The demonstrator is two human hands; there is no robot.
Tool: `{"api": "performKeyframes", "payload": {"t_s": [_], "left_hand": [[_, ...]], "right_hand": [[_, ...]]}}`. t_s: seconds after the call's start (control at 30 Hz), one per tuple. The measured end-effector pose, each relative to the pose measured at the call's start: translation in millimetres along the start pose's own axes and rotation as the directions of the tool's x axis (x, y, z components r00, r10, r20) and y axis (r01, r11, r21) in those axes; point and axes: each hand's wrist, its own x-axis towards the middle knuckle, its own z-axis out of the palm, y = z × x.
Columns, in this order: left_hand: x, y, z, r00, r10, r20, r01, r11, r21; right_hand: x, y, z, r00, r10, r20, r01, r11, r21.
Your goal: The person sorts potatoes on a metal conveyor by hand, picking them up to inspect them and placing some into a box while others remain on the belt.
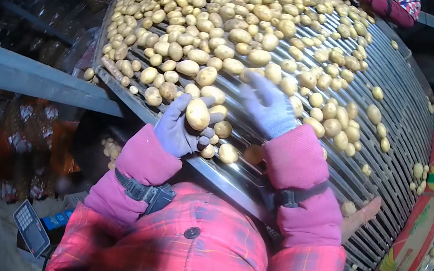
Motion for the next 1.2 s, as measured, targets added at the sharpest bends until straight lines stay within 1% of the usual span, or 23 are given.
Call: {"api": "performKeyframes", "payload": {"t_s": [0.03, 0.07, 0.1, 0.13, 0.17, 0.2, 0.27, 0.33, 0.37, 0.4, 0.43, 0.47, 0.57, 0.67, 0.7, 0.73, 0.8, 0.87, 0.93, 0.97, 1.07, 1.13, 1.2], "left_hand": [[-1, -2, 4, 1.000, 0.016, -0.005, -0.016, 1.000, 0.000], [0, -5, 11, 0.979, 0.158, -0.132, -0.143, 0.982, 0.120], [0, -8, 16, 0.922, 0.308, -0.237, -0.248, 0.935, 0.252], [0, -8, 17, 0.917, 0.320, -0.236, -0.260, 0.932, 0.253], [0, -8, 19, 0.924, 0.343, -0.170, -0.289, 0.916, 0.280], [-1, -9, 20, 0.925, 0.364, -0.106, -0.318, 0.898, 0.305], [-1, -9, 31, 0.916, 0.368, -0.158, -0.331, 0.918, 0.218], [0, -9, 28, 0.930, 0.348, -0.117, -0.335, 0.935, 0.112], [1, -12, 31, 0.890, 0.404, -0.214, -0.375, 0.913, 0.162], [0, -12, 28, 0.887, 0.413, -0.209, -0.386, 0.909, 0.156], [-1, -12, 22, 0.878, 0.416, -0.237, -0.368, 0.903, 0.222], [-1, -11, 17, 0.870, 0.416, -0.265, -0.342, 0.895, 0.286], [2, -8, 10, 0.877, 0.391, -0.280, -0.323, 0.910, 0.258], [10, -12, 18, 0.840, 0.444, -0.310, -0.367, 0.888, 0.279], [11, -15, 24, 0.843, 0.437, -0.314, -0.359, 0.891, 0.277], [14, -17, 33, 0.853, 0.422, -0.307, -0.354, 0.900, 0.254], [18, -19, 33, 0.866, 0.402, -0.296, -0.344, 0.910, 0.230], [22, -20, 26, 0.944, 0.321, -0.070, -0.296, 0.923, 0.245], [19, -32, 24, 0.909, 0.381, -0.169, -0.324, 0.901, 0.290], [13, -38, 27, 0.892, 0.444, -0.087, -0.297, 0.720, 0.628], [14, -42, 28, 0.799, 0.602, 0.002, -0.224, 0.293, 0.930], [19, -28, 16, 0.890, 0.387, -0.242, -0.193, 0.799, 0.569], [19, -25, 13, 0.884, 0.378, -0.274, -0.179, 0.816, 0.550]], "right_hand": [[0, 17, -5, 0.995, -0.093, 0.025, 0.096, 0.964, -0.246], [0, 32, -4, 0.982, -0.178, 0.068, 0.189, 0.859, -0.476], [-3, 43, 0, 0.953, -0.276, 0.123, 0.295, 0.763, -0.575], [-6, 48, 4, 0.912, -0.365, 0.185, 0.391, 0.643, -0.659], [-4, 53, 9, 0.905, -0.355, 0.233, 0.405, 0.557, -0.725], [1, 57, 13, 0.900, -0.365, 0.239, 0.417, 0.558, -0.717], [13, 59, 22, 0.961, -0.165, 0.221, 0.276, 0.614, -0.740], [26, 67, 19, 0.955, -0.187, 0.231, 0.297, 0.618, -0.728], [33, 76, 20, 0.987, -0.117, 0.109, 0.150, 0.913, -0.380], [37, 85, 19, 0.999, 0.007, 0.035, -0.009, 0.998, 0.060], [35, 55, 10, 0.979, 0.165, 0.116, -0.201, 0.845, 0.495], [40, 56, -3, 0.942, 0.096, 0.322, -0.300, 0.674, 0.675], [19, 8, -10, 0.931, 0.101, 0.350, -0.332, 0.633, 0.700], [10, 12, 7, 0.957, 0.003, 0.289, -0.239, 0.573, 0.784], [7, 11, 8, 0.941, 0.012, 0.339, -0.292, 0.538, 0.791], [4, 3, 8, 0.946, 0.005, 0.323, -0.240, 0.679, 0.694], [1, 8, 14, 0.941, -0.051, 0.336, -0.202, 0.710, 0.675], [-4, 3, 17, 0.950, -0.040, 0.308, -0.180, 0.736, 0.652], [-8, 2, 22, 0.954, -0.093, 0.284, -0.123, 0.745, 0.655], [-11, -4, 24, 0.960, -0.108, 0.260, -0.119, 0.681, 0.723], [-16, -6, 26, 0.942, -0.133, 0.308, -0.112, 0.742, 0.661], [-21, -7, 27, 0.946, -0.159, 0.284, -0.069, 0.755, 0.652], [-25, -9, 22, 0.963, -0.055, 0.263, -0.133, 0.754, 0.643]]}}
